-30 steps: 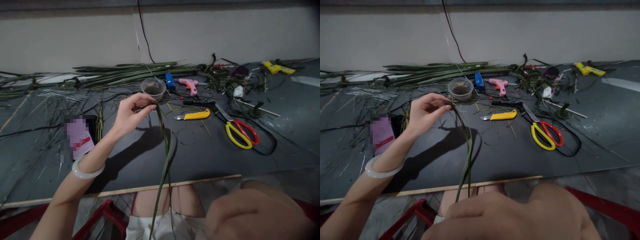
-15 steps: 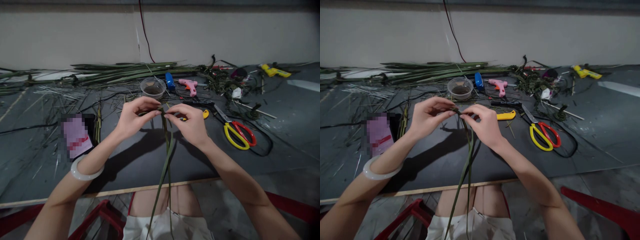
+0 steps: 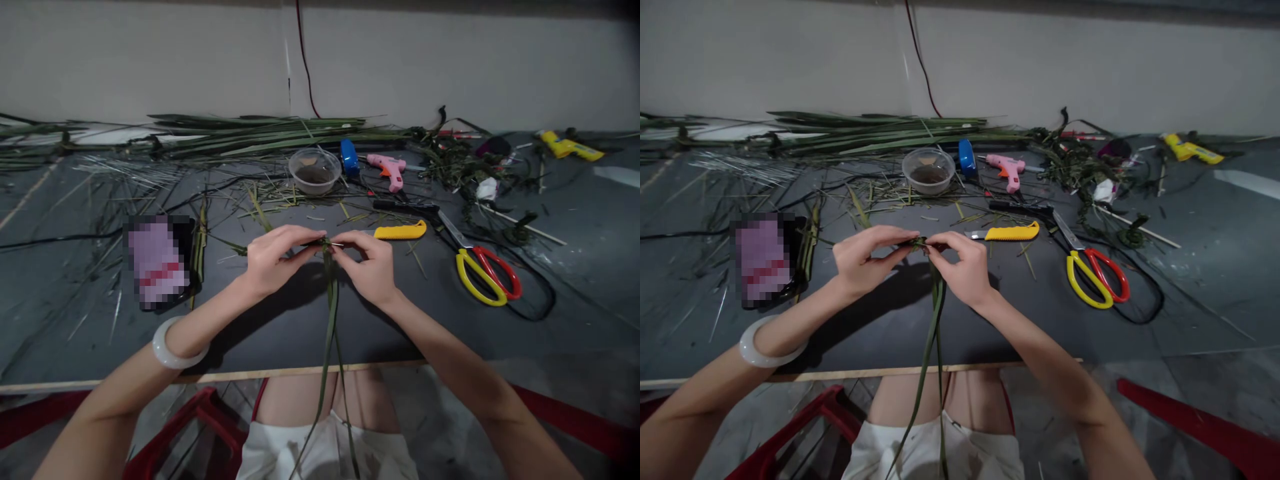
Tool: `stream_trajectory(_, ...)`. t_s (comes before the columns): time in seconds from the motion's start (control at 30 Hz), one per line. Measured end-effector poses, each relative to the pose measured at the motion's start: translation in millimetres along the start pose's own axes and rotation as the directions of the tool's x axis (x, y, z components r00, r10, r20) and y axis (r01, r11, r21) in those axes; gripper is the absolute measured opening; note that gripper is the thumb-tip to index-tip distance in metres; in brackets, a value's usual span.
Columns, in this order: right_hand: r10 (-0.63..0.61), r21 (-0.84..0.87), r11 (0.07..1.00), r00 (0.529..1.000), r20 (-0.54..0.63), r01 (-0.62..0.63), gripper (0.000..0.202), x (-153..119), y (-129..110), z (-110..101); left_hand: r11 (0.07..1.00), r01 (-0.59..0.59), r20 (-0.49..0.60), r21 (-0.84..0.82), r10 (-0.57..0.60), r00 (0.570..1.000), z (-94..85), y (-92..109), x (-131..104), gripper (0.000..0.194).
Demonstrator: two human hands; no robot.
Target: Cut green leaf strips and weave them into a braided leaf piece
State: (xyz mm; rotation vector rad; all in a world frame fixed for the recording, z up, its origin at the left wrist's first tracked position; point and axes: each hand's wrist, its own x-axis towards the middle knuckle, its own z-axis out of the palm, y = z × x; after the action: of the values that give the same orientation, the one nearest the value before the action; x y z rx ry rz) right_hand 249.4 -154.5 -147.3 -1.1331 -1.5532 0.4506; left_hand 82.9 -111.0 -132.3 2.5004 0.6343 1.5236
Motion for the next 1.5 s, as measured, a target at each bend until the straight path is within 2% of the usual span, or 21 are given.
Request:
stream_trajectory(0.27,-0.047,0.031,0.998,0.999,-0.025,0.048,0.007,-7.4,4.5,6.7,0.999,-0.039,0.001,-0.008,0.039,0.999,2.8,2.4,-11.3,0.013)
stream_trajectory(0.43,-0.043,0.033,0.999,0.999,0.004,0.043,0.007,-9.6,7.3,6.4,0.999,0.011,0.017,-0.044,-0.010,1.000,4.3,1.4,-15.5,0.007)
stream_trajectory(0.73,-0.069,0.016,0.998,0.997,0.036,0.068,0.004,-12.9,11.0,4.3,0.995,-0.022,0.013,-0.101,0.024,1.000,8.0,-0.1,-22.2,0.002)
stream_trajectory(0.9,-0.028,0.022,0.999,1.000,0.012,0.028,0.002,-16.1,12.5,6.2,0.989,-0.024,0.002,-0.143,0.025,1.000,9.2,1.0,-23.3,0.004)
stream_trajectory(0.97,-0.011,0.036,0.999,1.000,0.016,0.010,0.002,-17.4,12.4,6.9,0.986,0.004,0.001,-0.166,-0.003,1.000,9.3,1.9,-24.1,0.005)
stream_trajectory(1.07,0.028,0.079,0.996,0.999,0.025,-0.030,0.002,-18.3,11.2,7.5,0.977,0.104,-0.009,-0.185,-0.107,0.994,9.4,3.5,-24.9,0.002)
stream_trajectory(1.23,0.167,0.155,0.972,0.983,0.074,-0.176,0.008,-16.4,8.9,8.6,0.951,0.286,0.017,-0.119,-0.286,0.958,9.5,5.7,-23.5,0.007)
stream_trajectory(1.5,0.266,0.253,0.921,0.953,0.147,-0.297,0.012,-14.8,9.3,10.2,0.912,0.392,0.000,-0.124,-0.395,0.919,12.8,2.0,-24.0,0.011)
